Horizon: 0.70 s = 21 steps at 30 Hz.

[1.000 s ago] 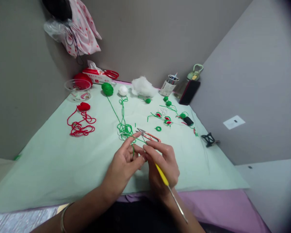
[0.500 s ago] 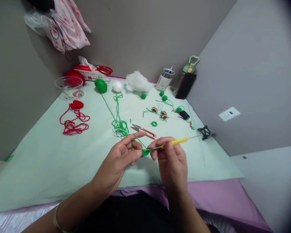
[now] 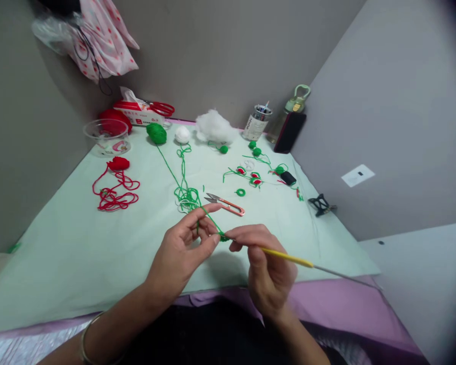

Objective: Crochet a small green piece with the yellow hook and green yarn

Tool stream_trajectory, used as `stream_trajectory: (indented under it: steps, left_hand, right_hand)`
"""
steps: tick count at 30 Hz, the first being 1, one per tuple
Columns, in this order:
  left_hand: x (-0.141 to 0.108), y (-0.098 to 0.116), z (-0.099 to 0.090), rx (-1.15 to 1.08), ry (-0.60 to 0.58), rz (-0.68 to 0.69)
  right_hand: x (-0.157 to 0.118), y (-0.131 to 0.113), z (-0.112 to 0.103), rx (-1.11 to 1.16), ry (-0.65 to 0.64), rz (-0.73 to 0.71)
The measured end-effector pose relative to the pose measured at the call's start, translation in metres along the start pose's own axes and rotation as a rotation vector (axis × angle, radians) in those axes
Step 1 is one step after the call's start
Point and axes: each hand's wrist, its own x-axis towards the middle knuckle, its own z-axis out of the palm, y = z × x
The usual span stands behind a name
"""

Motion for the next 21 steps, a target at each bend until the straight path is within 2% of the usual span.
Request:
stream_trajectory:
  steps: [4, 15, 21]
  left_hand:
    - [0.0005, -0.0012, 0.0008, -0.01, -0.016, 0.006]
    - [-0.0026, -0.0066, 0.0006, -0.041, 0.024, 0.004]
    - [-0.0029, -0.0046, 0.0032, 0.032, 0.062, 0.029]
  right_hand:
    - [-0.0007, 0.0002, -0.0005, -0.02, 0.036, -0.024]
    - [-0.0029, -0.001, -0.0037, -0.049, -0.021, -0.055]
    - [-0.0049, -0.0005, -0.005, -0.101, -0.032, -0.078]
